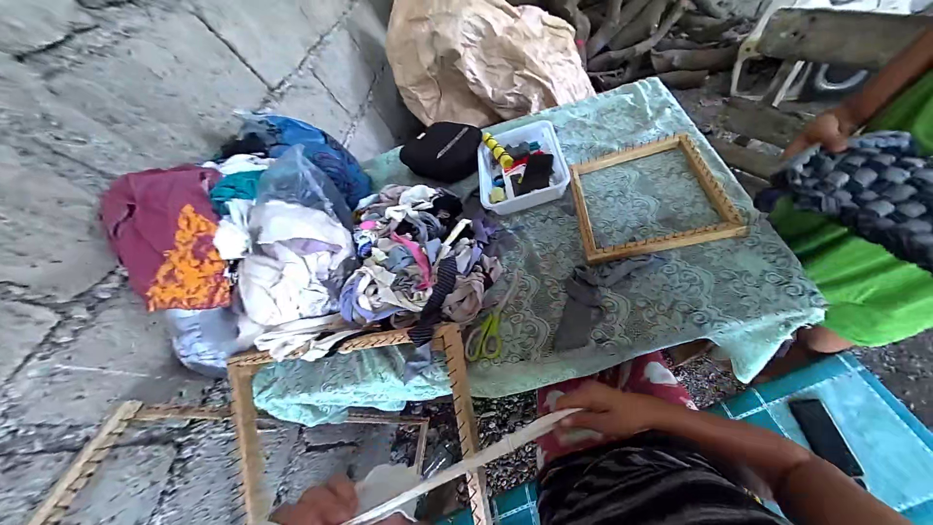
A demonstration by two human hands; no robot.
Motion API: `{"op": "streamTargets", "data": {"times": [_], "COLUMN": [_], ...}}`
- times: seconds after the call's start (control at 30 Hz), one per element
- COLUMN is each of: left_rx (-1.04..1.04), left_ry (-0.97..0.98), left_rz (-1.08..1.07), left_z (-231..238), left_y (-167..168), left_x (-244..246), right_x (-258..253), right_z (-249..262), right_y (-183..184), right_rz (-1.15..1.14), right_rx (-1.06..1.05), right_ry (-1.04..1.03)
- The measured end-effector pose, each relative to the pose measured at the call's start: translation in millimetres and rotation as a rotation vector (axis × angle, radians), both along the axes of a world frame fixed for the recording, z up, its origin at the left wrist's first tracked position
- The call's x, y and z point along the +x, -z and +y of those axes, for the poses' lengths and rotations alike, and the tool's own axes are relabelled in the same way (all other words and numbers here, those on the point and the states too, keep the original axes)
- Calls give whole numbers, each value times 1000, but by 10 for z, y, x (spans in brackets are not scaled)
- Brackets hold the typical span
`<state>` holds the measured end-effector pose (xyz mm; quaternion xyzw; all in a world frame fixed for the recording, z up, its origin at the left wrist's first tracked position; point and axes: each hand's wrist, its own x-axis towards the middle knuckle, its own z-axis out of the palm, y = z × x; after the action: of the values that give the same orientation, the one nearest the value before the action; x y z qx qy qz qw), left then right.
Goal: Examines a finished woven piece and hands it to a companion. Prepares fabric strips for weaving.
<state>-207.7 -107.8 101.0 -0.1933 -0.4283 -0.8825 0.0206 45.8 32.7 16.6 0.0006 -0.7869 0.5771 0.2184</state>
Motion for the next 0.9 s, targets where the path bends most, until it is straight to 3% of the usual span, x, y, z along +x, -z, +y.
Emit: {"op": "streamTargets", "data": {"times": [0.2, 0.43, 0.77, 0.9], "left_rx": [50, 124, 66, -110], "left_ry": [58, -169, -428, -384], "left_rz": [-141, -168, -181, -87], "left_z": [-5, 68, -440, -245], "left_y": [221, 74, 345, 361], "left_x": [-134, -225, -665, -486], "right_x": [960, 1541, 1703, 1702], "right_z": [-4, 242, 630, 768], "right_y": [69, 20, -181, -216], "right_rz": [-120, -107, -116, -23], "right_rx": [229, 315, 305, 194], "right_ry": [262, 514, 614, 663]}}
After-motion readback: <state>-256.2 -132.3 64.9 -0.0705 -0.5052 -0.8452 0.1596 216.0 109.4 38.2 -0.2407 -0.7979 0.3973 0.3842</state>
